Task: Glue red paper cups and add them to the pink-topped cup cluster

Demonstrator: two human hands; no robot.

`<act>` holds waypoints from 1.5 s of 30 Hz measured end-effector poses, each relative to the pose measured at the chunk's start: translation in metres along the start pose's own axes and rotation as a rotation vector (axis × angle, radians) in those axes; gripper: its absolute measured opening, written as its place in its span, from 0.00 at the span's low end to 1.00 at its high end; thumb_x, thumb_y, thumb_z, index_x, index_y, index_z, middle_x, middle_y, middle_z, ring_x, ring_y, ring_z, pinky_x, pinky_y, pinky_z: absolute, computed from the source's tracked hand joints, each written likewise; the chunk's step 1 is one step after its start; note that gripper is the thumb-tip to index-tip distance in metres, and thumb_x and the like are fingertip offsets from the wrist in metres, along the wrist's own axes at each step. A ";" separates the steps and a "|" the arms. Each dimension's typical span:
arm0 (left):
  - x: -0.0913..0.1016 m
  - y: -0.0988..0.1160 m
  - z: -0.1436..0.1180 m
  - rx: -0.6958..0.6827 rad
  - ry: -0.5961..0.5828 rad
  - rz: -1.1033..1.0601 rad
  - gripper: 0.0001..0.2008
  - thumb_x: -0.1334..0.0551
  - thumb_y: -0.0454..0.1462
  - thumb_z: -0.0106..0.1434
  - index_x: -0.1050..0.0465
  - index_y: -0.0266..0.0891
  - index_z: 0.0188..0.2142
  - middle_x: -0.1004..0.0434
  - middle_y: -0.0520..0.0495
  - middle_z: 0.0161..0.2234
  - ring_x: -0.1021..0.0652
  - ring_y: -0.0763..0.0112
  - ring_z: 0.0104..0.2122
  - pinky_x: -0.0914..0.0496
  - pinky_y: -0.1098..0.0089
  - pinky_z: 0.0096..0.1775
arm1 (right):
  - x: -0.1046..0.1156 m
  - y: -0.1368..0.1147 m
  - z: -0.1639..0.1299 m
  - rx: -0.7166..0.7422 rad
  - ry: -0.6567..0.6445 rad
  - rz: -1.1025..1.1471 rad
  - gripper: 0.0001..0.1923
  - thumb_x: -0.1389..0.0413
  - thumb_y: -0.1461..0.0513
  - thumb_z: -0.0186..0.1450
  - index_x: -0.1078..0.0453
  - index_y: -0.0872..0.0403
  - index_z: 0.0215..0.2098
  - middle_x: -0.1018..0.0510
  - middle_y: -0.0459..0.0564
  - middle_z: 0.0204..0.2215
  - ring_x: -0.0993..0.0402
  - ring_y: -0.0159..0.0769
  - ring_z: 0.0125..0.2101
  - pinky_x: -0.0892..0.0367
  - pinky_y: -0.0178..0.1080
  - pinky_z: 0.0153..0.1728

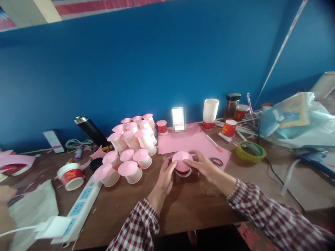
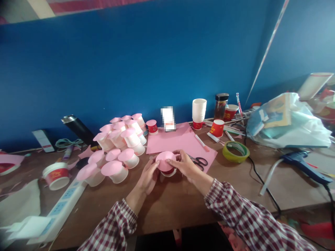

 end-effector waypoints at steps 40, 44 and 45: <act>-0.004 -0.003 0.003 -0.048 0.051 0.134 0.33 0.26 0.40 0.48 0.34 0.36 0.51 0.25 0.40 0.48 0.25 0.61 0.48 0.32 0.60 0.53 | 0.003 0.004 0.009 0.000 -0.079 -0.021 0.28 0.33 0.56 0.54 0.35 0.53 0.49 0.23 0.53 0.41 0.23 0.38 0.37 0.28 0.37 0.33; -0.004 -0.002 0.003 -0.056 0.068 0.130 0.33 0.25 0.41 0.46 0.34 0.36 0.50 0.25 0.40 0.48 0.26 0.61 0.48 0.33 0.59 0.53 | 0.005 0.007 0.011 -0.002 -0.088 -0.012 0.26 0.34 0.57 0.56 0.35 0.53 0.49 0.23 0.53 0.42 0.23 0.36 0.37 0.28 0.36 0.32; -0.004 -0.002 0.003 -0.056 0.069 0.126 0.33 0.25 0.41 0.46 0.33 0.36 0.50 0.25 0.41 0.48 0.26 0.61 0.48 0.33 0.59 0.53 | 0.006 0.008 0.012 0.001 -0.093 -0.015 0.25 0.34 0.57 0.56 0.35 0.53 0.49 0.23 0.53 0.42 0.23 0.36 0.37 0.28 0.36 0.33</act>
Point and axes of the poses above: each hand's wrist, its own z-axis towards the middle knuckle, its own x-axis out of the back of the hand, y = z × x, the point moved 3 cm from there along z, towards the middle knuckle
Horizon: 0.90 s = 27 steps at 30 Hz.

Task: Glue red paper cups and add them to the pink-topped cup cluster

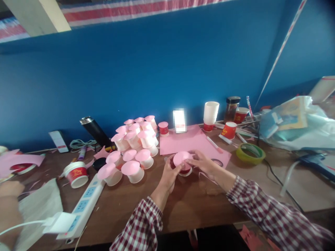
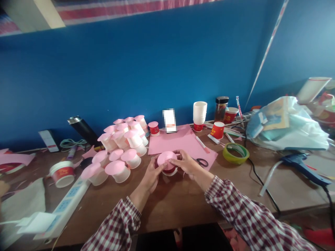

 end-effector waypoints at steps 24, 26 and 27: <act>0.002 -0.003 0.002 -0.035 0.043 0.029 0.31 0.24 0.39 0.44 0.31 0.36 0.47 0.24 0.41 0.45 0.24 0.61 0.46 0.31 0.59 0.51 | 0.015 -0.002 -0.006 0.291 -0.068 -0.429 0.41 0.29 0.55 0.47 0.39 0.51 0.55 0.28 0.52 0.44 0.27 0.40 0.39 0.27 0.44 0.38; 0.002 -0.003 0.003 -0.051 0.039 0.030 0.30 0.25 0.40 0.45 0.31 0.36 0.47 0.24 0.41 0.46 0.24 0.61 0.47 0.31 0.60 0.51 | 0.011 -0.002 -0.009 0.371 -0.067 -0.513 0.40 0.29 0.55 0.48 0.39 0.51 0.55 0.27 0.54 0.47 0.27 0.44 0.44 0.28 0.45 0.42; 0.003 -0.003 0.003 -0.060 0.032 0.033 0.30 0.25 0.40 0.46 0.31 0.36 0.47 0.24 0.41 0.47 0.24 0.61 0.47 0.31 0.60 0.51 | 0.008 -0.002 -0.010 0.396 -0.065 -0.544 0.39 0.29 0.56 0.49 0.39 0.52 0.55 0.27 0.55 0.49 0.27 0.45 0.46 0.29 0.46 0.44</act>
Point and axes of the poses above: each hand's wrist, its own z-axis towards the middle knuckle, its own x-axis out of the back of the hand, y = z × x, the point moved 3 cm from there along z, towards the middle knuckle
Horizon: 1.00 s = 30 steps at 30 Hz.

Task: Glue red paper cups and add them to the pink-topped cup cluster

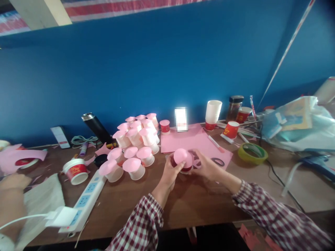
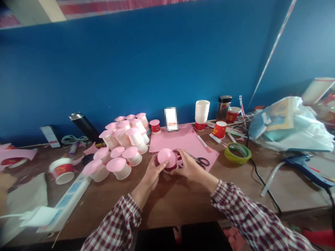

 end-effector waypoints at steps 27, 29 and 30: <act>0.008 0.013 -0.016 -0.386 0.003 0.578 0.36 0.32 0.45 0.58 0.42 0.41 0.61 0.38 0.37 0.60 0.36 0.53 0.61 0.42 0.53 0.62 | -0.016 0.002 0.003 0.028 0.107 -0.131 0.31 0.36 0.62 0.54 0.38 0.52 0.54 0.25 0.53 0.46 0.27 0.42 0.43 0.31 0.43 0.42; 0.010 0.006 -0.015 -0.372 0.002 0.535 0.42 0.29 0.45 0.55 0.47 0.40 0.63 0.39 0.35 0.61 0.36 0.52 0.62 0.42 0.53 0.62 | -0.016 0.002 0.002 0.024 0.093 -0.121 0.29 0.37 0.63 0.54 0.37 0.52 0.53 0.25 0.53 0.46 0.27 0.43 0.43 0.32 0.43 0.43; 0.011 0.003 -0.015 -0.373 -0.004 0.519 0.46 0.28 0.46 0.52 0.49 0.40 0.64 0.40 0.33 0.61 0.35 0.51 0.61 0.41 0.53 0.61 | -0.016 0.002 0.001 0.036 0.090 -0.122 0.28 0.37 0.64 0.54 0.37 0.52 0.52 0.25 0.53 0.46 0.27 0.43 0.43 0.32 0.44 0.44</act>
Point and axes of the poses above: each hand's wrist, its own z-axis towards the middle knuckle, its own x-axis out of the back of the hand, y = z × x, the point moved 3 cm from there along z, towards the middle knuckle
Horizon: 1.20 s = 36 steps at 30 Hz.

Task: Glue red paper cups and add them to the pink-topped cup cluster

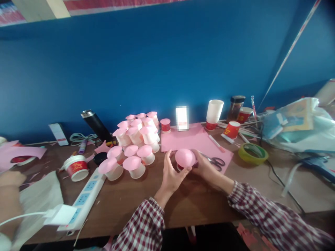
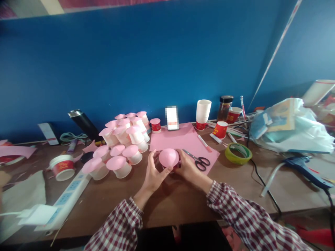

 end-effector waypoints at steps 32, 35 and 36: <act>0.005 0.000 -0.001 0.012 0.062 -0.086 0.41 0.27 0.35 0.48 0.42 0.40 0.59 0.33 0.36 0.58 0.33 0.50 0.61 0.41 0.55 0.62 | -0.013 0.002 -0.010 -0.018 -0.016 0.000 0.26 0.36 0.61 0.55 0.31 0.57 0.52 0.26 0.59 0.44 0.25 0.46 0.40 0.29 0.46 0.41; 0.004 0.001 -0.001 0.008 0.048 -0.114 0.41 0.27 0.35 0.49 0.43 0.40 0.60 0.33 0.36 0.57 0.31 0.52 0.59 0.38 0.56 0.60 | -0.012 -0.002 -0.009 0.008 0.012 -0.037 0.24 0.37 0.63 0.55 0.31 0.55 0.50 0.25 0.57 0.43 0.26 0.45 0.39 0.29 0.45 0.40; 0.003 0.001 -0.001 0.007 0.037 -0.147 0.41 0.28 0.36 0.50 0.44 0.41 0.60 0.33 0.36 0.57 0.30 0.53 0.59 0.37 0.56 0.59 | -0.010 -0.004 -0.008 0.011 0.029 -0.061 0.24 0.38 0.63 0.55 0.31 0.54 0.50 0.25 0.56 0.43 0.26 0.45 0.39 0.30 0.45 0.41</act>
Point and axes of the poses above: each hand's wrist, its own z-axis towards the middle knuckle, its own x-axis out of the back of the hand, y = z × x, the point moved 3 cm from there along z, towards the middle knuckle
